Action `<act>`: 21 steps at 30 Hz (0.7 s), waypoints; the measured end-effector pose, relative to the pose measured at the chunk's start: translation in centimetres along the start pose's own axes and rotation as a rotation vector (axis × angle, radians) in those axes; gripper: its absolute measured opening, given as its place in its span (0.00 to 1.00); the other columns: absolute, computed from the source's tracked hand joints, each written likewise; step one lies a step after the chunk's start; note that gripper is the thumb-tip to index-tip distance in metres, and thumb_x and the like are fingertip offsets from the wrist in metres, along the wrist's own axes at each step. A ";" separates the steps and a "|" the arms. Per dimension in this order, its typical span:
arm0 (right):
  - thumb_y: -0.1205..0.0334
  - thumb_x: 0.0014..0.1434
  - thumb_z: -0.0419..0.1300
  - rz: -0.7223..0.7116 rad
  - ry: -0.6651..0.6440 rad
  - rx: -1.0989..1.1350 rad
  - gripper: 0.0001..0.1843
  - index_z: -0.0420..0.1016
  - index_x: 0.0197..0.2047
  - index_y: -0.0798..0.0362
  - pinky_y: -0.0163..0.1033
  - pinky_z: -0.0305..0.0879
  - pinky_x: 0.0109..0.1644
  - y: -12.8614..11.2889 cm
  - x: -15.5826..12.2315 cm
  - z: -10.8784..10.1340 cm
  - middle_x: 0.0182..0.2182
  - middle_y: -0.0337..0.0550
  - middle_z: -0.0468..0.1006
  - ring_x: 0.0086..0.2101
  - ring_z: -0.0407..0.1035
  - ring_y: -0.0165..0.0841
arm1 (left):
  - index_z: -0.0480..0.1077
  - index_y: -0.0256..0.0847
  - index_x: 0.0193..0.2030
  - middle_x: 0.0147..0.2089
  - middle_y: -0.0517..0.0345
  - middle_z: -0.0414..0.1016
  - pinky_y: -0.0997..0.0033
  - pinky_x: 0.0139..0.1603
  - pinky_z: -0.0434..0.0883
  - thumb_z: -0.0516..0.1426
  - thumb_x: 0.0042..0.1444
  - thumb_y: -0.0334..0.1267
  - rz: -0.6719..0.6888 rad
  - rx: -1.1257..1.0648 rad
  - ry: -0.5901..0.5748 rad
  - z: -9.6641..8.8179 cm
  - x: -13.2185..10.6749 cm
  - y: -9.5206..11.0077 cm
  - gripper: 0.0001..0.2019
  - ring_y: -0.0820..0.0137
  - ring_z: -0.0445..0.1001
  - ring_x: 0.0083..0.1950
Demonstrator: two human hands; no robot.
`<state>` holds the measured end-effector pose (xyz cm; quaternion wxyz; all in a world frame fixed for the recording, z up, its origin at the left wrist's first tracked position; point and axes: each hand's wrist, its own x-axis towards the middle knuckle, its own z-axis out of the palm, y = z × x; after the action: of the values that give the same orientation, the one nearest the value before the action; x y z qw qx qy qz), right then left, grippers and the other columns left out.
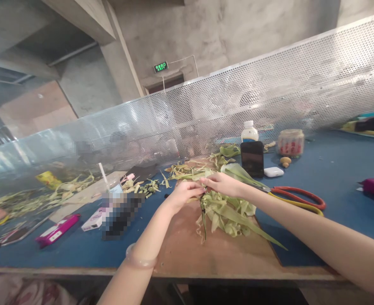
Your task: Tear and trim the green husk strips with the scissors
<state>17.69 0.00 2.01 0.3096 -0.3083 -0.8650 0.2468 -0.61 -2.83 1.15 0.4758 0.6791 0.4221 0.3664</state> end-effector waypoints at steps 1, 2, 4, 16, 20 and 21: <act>0.44 0.56 0.43 -0.021 -0.023 -0.002 0.26 0.68 0.23 0.56 0.32 0.52 0.26 0.0 0.0 0.1 0.18 0.37 0.66 0.21 0.56 0.25 | 0.73 0.33 0.36 0.38 0.50 0.74 0.70 0.43 0.63 0.59 0.45 0.40 0.000 0.010 -0.003 0.0 0.0 -0.1 0.13 0.70 0.70 0.38; 0.45 0.56 0.45 -0.048 -0.035 -0.004 0.25 0.68 0.23 0.56 0.32 0.52 0.27 0.1 0.0 0.1 0.19 0.37 0.67 0.21 0.57 0.25 | 0.73 0.33 0.37 0.39 0.49 0.74 0.70 0.43 0.63 0.59 0.45 0.40 -0.001 0.019 -0.003 0.0 0.1 -0.1 0.14 0.69 0.70 0.39; 0.48 0.56 0.47 -0.091 -0.031 -0.008 0.22 0.69 0.24 0.56 0.32 0.53 0.27 0.2 0.0 0.2 0.21 0.37 0.68 0.23 0.58 0.26 | 0.73 0.34 0.38 0.40 0.49 0.74 0.70 0.43 0.63 0.59 0.45 0.39 -0.007 0.036 0.007 -0.1 0.1 -0.1 0.14 0.69 0.69 0.40; 0.60 0.53 0.54 -0.124 0.013 -0.039 0.08 0.66 0.26 0.55 0.31 0.53 0.27 -0.5 -0.1 -0.1 0.22 0.36 0.67 0.24 0.59 0.25 | 0.73 0.34 0.36 0.36 0.51 0.74 0.71 0.41 0.63 0.59 0.44 0.40 -0.038 0.100 -0.058 -0.3 -0.4 0.6 0.14 0.69 0.69 0.38; 0.63 0.52 0.54 -0.127 -0.072 -0.006 0.05 0.66 0.27 0.55 0.30 0.53 0.27 -1.2 -0.5 -0.3 0.22 0.36 0.68 0.24 0.59 0.25 | 0.73 0.34 0.36 0.34 0.54 0.73 0.71 0.38 0.62 0.59 0.43 0.41 -0.023 0.175 -0.077 -0.2 -0.2 0.4 0.14 0.70 0.68 0.36; 0.64 0.52 0.54 -0.135 -0.089 -0.008 0.04 0.66 0.27 0.55 0.30 0.54 0.27 -1.3 -0.5 -0.3 0.22 0.35 0.68 0.24 0.59 0.25 | 0.73 0.35 0.36 0.34 0.55 0.73 0.71 0.39 0.62 0.60 0.42 0.41 -0.014 0.199 -0.079 -0.1 -0.1 0.3 0.14 0.70 0.68 0.36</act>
<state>17.77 -1.18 2.82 0.2857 -0.2393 -0.8976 0.2354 -0.74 -2.97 1.44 0.4248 0.7340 0.4419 0.2923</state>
